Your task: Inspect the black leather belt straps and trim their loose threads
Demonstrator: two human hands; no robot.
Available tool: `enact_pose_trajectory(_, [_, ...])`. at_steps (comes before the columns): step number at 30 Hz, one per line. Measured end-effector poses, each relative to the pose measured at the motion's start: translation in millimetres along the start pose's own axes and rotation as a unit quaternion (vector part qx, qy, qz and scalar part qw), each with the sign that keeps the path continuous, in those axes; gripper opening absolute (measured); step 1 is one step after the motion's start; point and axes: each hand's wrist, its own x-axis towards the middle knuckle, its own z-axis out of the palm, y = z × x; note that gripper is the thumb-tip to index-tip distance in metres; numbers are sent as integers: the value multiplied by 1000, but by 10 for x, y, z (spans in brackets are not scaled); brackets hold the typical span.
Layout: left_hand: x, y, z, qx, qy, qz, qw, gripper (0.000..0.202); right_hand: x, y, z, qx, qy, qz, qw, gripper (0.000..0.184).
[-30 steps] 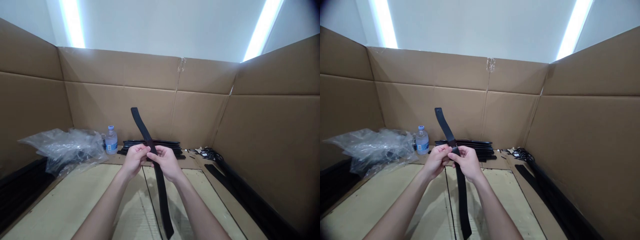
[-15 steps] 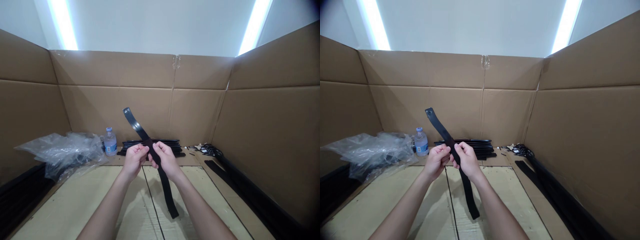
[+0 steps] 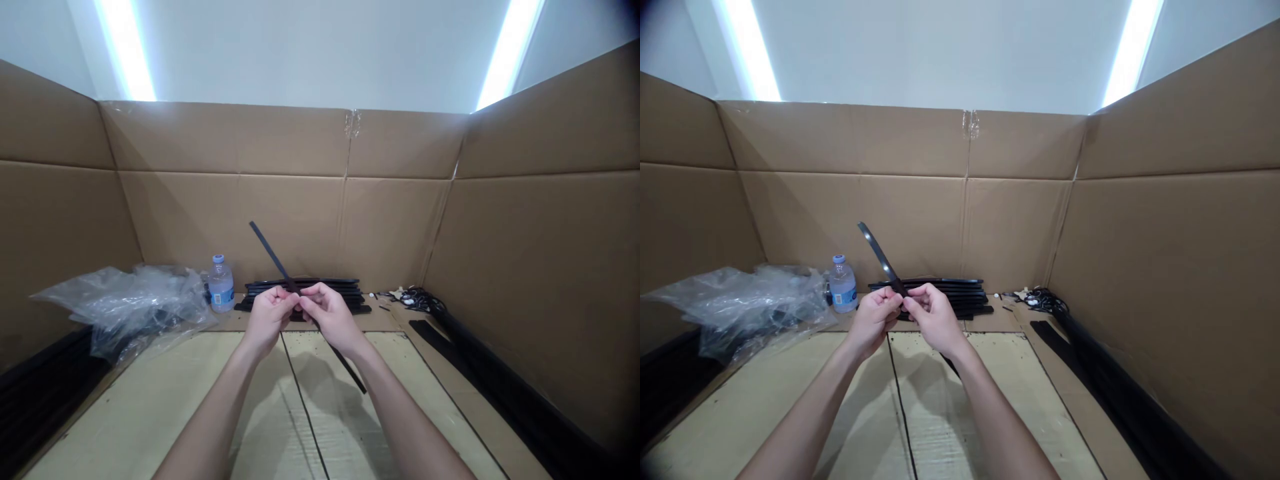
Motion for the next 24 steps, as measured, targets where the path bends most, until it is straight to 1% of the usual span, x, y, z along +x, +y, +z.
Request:
enact_pose_trajectory(3, [-2,3,-34,-7,-15,-16,1000,41,-14,-11,-8,-32,-9,-3,999,31])
enact_pose_trajectory(6, [6,-15,-65,-3,-27,-22,999,40,-32,-58,-7,-84,-31,-26,996,26])
enact_pose_trajectory(9, [16,-39,-83,10,-42,-24,999,38,-54,-97,-29,-144,-17,-47,988,21])
enact_pose_trajectory(11, [17,-55,-89,26,-66,-37,997,34,-70,-106,-70,-162,-24,-41,986,19])
enact_pose_trajectory(15, [9,-113,-103,74,-119,-57,988,37,-89,-87,-188,-156,-83,14,984,19])
enact_pose_trajectory(18, [10,-182,-120,103,-139,-45,984,37,-82,-40,-255,-155,-105,62,980,27])
enact_pose_trajectory(20, [20,-225,-143,104,-139,-32,984,35,-74,3,-282,-122,-117,101,980,36])
enact_pose_trajectory(21, [29,-242,-162,97,-133,-23,986,34,-73,26,-295,-96,-135,128,978,39])
enact_pose_trajectory(22, [40,-256,-187,85,-123,-13,989,33,-74,48,-310,-69,-163,162,971,41])
enact_pose_trajectory(24, [68,-275,-251,56,-97,4,994,32,-79,92,-348,-33,-224,236,945,46])
